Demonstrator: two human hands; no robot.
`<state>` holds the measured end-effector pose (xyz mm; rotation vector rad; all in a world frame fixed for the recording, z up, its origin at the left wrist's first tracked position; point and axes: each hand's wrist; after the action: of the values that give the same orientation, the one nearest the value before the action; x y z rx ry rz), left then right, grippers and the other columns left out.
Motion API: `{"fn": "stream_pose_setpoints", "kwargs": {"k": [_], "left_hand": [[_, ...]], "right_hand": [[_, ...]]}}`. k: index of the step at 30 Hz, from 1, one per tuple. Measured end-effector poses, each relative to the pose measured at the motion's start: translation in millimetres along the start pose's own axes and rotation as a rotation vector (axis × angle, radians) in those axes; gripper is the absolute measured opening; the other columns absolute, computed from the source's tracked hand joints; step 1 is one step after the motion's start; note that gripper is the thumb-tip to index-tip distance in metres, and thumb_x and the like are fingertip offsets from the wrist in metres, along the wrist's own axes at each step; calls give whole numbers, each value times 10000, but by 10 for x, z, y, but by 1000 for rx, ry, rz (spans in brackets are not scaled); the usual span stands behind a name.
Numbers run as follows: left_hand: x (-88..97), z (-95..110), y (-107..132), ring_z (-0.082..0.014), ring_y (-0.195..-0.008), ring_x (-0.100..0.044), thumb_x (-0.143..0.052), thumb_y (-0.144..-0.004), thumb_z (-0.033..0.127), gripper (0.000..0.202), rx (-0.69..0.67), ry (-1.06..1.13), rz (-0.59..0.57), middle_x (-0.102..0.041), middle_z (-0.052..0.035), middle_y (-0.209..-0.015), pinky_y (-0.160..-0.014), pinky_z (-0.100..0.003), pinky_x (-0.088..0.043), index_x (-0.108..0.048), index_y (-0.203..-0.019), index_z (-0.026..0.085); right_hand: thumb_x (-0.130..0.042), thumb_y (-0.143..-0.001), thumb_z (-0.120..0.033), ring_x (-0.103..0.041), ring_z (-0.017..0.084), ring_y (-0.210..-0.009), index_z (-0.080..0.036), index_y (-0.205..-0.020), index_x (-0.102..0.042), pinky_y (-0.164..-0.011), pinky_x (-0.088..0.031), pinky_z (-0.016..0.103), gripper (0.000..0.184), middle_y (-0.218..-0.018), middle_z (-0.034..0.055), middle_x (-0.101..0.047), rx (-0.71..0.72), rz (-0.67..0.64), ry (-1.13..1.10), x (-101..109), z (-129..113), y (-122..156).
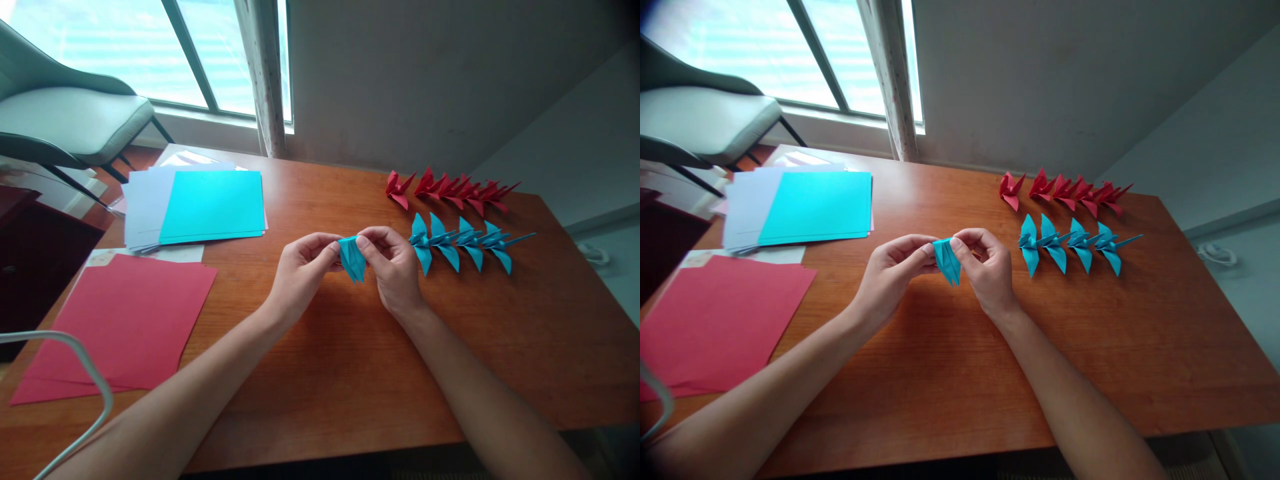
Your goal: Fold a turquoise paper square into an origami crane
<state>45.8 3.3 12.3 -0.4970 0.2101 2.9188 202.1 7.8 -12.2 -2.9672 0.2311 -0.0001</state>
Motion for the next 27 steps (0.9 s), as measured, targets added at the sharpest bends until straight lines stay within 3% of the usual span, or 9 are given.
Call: {"fn": "stream_pose_setpoints", "kwargs": {"k": [27], "left_hand": [[-5, 4, 3, -194, -793, -727, -772, -808, 412, 300, 7, 4, 4, -776, -75, -902, -776, -321, -600, -765, -933, 139]], "right_hand": [[-756, -830, -411, -658, 149, -781, -225, -896, -687, -733, -555, 304, 209, -844, 0, -701, -2, 4, 1, -3, -12, 2]]}}
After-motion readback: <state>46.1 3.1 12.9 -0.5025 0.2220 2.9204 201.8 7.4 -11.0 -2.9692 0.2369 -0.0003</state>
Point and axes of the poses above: each hand's wrist, its own y-axis away from the middle knuckle, its own x-axis out of the back of the hand, z = x × y
